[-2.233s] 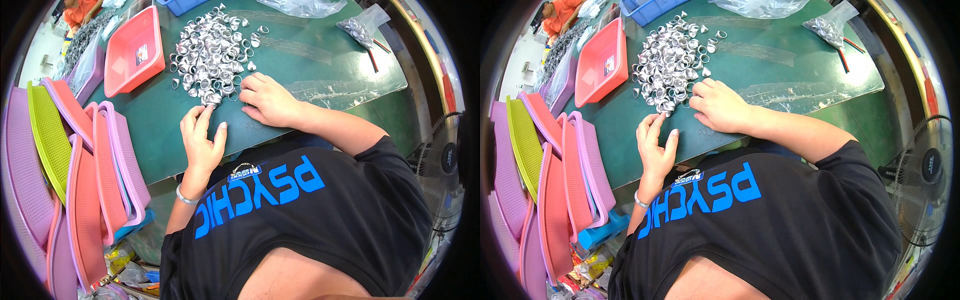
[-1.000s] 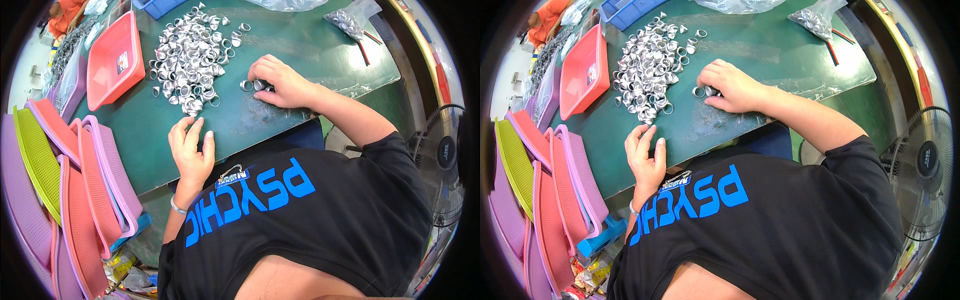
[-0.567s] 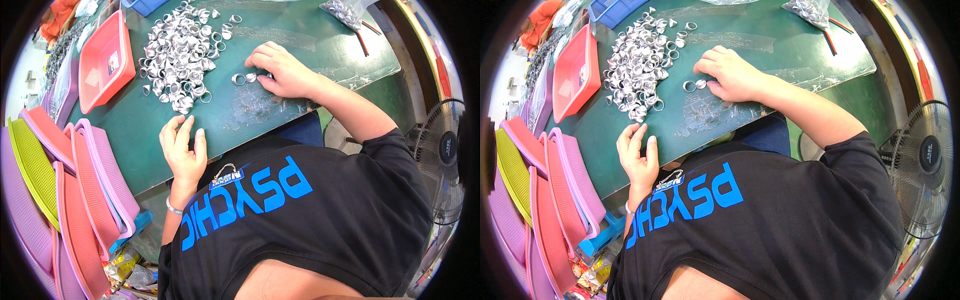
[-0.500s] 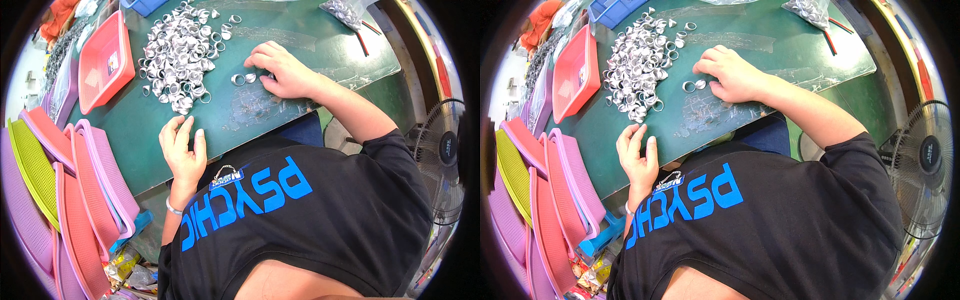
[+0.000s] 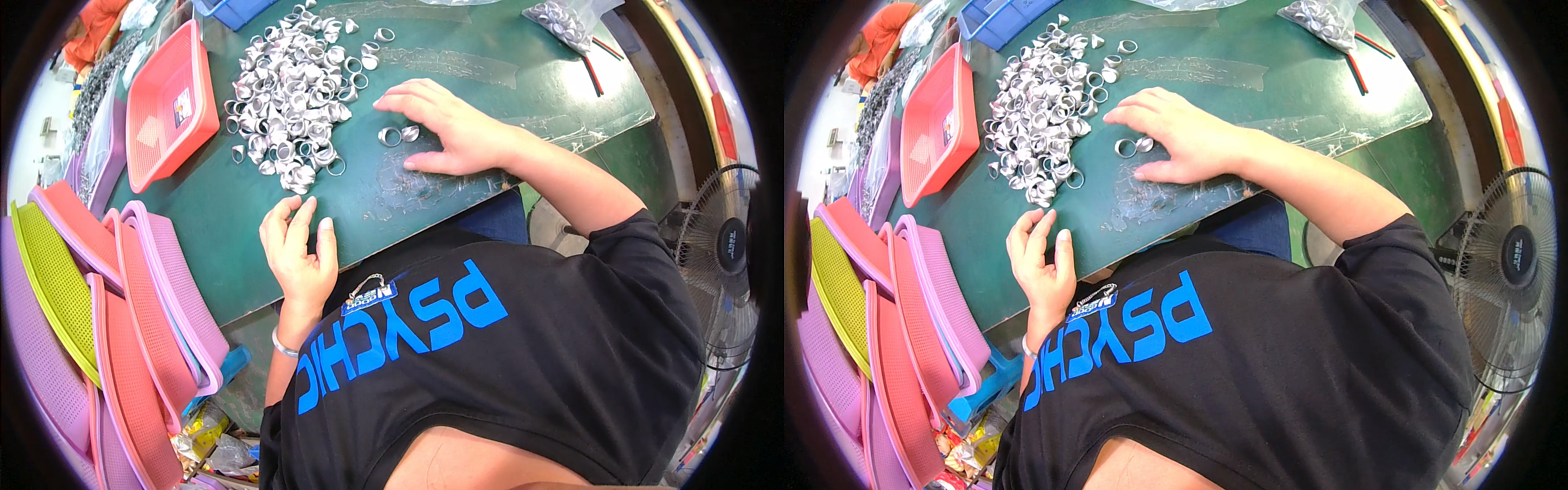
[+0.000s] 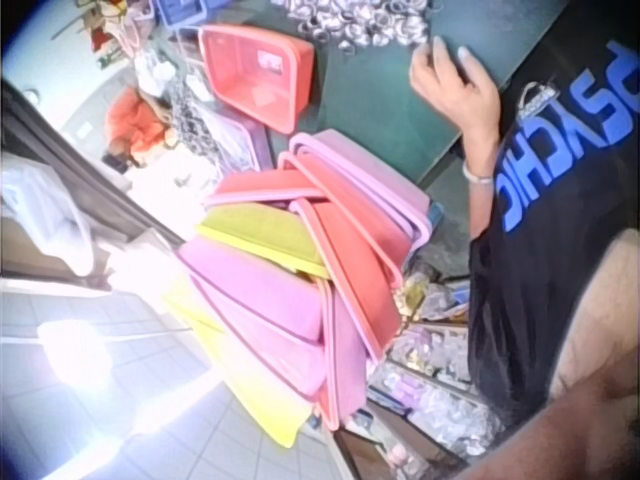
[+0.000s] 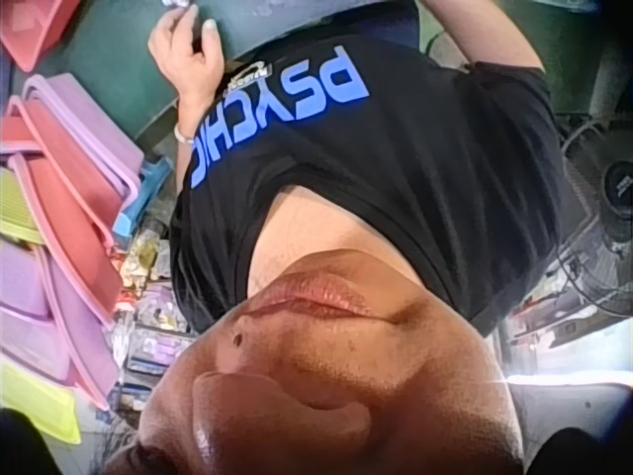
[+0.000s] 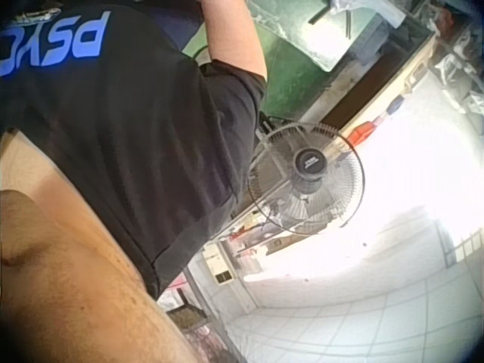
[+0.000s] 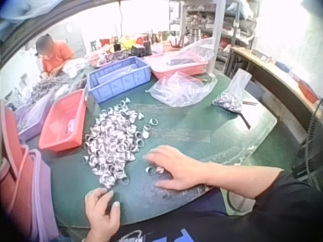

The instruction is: The person scoops metal rings from a green workstation into a pink plastic basket, then transfers them into a clear plastic bag, writes on a small paper slip, and places the bag near a scale on a different table before returning to the workstation to handle more rings.

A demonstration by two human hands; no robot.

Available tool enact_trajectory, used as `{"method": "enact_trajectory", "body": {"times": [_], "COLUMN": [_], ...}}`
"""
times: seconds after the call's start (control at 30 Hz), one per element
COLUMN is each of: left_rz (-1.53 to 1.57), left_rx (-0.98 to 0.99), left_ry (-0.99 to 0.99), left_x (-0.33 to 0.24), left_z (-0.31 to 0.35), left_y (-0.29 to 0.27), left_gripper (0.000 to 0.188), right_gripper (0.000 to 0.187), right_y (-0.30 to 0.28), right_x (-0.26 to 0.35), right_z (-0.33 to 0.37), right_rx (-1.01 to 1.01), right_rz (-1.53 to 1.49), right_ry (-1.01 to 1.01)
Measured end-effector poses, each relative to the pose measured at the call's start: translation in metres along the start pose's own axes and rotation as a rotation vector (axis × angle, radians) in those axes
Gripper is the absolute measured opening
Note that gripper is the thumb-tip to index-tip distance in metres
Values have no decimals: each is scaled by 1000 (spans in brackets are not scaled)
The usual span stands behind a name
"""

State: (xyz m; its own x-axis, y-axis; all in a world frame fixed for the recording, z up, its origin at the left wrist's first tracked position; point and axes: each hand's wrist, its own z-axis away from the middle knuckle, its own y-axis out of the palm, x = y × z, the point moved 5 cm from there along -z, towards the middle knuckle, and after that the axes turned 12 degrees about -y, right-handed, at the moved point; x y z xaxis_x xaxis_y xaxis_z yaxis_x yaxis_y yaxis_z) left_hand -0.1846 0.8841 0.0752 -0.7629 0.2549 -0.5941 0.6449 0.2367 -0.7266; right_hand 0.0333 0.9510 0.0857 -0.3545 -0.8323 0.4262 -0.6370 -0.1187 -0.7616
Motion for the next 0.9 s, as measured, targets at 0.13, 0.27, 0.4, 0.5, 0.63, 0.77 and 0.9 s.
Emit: {"method": "enact_trajectory", "body": {"times": [0.13,0.27,0.4,0.5,0.63,0.77,0.9], "left_rz": [-5,-1,10,-1,-12,-3,1], "left_rx": [-11,-5,5,-4,1,6,-3], "left_ry": [16,12,15,27,34,18,2], "left_x": [-2,-1,-2,-2,-2,-3,-2], "left_z": [0,0,-2,0,-2,-1,-1], "left_y": [-1,-1,1,-1,0,0,-1], "left_gripper": [26,27,27,27,26,25,25], "right_gripper": [49,43,43,44,43,25,17], "right_y": [-24,-36,-22,-14,-4,8,-5], "right_x": [-14,-21,-9,-13,8,-1,-25], "right_z": [11,23,21,21,2,-3,4], "right_rx": [-28,0,194,277,95,153,184], "right_rz": [-74,-152,79,92,97,157,201], "right_ry": [62,194,-30,64,-190,-238,-94]}}
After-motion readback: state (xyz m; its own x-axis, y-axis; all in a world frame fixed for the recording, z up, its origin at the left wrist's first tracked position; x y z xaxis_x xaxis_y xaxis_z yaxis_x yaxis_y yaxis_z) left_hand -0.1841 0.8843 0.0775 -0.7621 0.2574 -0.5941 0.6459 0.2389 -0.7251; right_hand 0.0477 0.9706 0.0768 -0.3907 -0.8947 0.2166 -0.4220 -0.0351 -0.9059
